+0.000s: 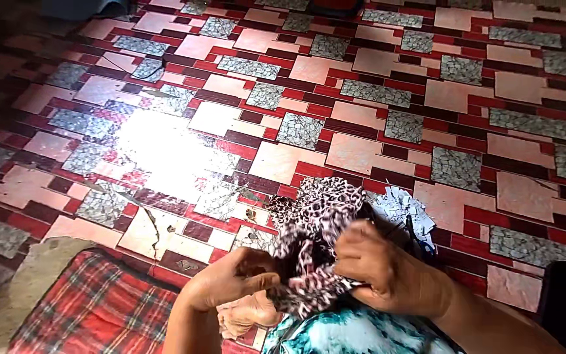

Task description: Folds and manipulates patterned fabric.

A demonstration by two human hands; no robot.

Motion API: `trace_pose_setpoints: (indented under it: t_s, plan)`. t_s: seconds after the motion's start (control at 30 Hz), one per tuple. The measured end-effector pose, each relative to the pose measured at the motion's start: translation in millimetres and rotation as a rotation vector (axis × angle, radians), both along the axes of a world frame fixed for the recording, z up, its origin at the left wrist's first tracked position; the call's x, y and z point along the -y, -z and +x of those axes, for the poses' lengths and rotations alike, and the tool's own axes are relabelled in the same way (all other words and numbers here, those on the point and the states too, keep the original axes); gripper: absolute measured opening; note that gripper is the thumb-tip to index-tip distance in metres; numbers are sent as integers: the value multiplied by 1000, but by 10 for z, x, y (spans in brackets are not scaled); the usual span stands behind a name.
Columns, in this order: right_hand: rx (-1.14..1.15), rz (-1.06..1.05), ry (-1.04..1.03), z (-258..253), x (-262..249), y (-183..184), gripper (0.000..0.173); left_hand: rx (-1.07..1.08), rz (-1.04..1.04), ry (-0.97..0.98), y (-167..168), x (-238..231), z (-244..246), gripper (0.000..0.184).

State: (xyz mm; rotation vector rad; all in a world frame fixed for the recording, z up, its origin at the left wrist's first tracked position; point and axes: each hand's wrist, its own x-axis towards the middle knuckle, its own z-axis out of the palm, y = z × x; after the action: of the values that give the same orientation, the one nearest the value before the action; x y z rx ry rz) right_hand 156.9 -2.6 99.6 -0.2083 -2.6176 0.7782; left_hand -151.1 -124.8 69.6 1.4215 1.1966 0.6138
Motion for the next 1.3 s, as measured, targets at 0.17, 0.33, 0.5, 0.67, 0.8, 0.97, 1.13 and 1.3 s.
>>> trace_pose_setpoints:
  t_s: [0.17,0.33,0.5,0.67,0.8,0.97,1.13,1.3]
  plan:
    - [1104,-434,4,166,-60,76,42,-330,-336,-148,468,-82,59,40]
    - [344,-173,288,82,-21,178,29,-226,-212,-235,855,-254,516,71]
    - [587,-256,506,-178,-272,508,60,-125,25,-421,779,-300,531,42]
    - [-39,-367,625,28,-441,613,25,161,333,-765,426,-196,3,25]
    - [-312,-419,649,120,-430,415,18,300,436,-904,276,-147,-136,12]
    - [-103,-319,773,213,-461,623,17,438,355,-960,228,-133,-21,23]
    - [-92,-230,703,-104,-311,586,40,528,329,-815,34,-292,284,19]
    - [86,-225,508,-437,-145,725,42,598,418,-583,-321,-339,413,19]
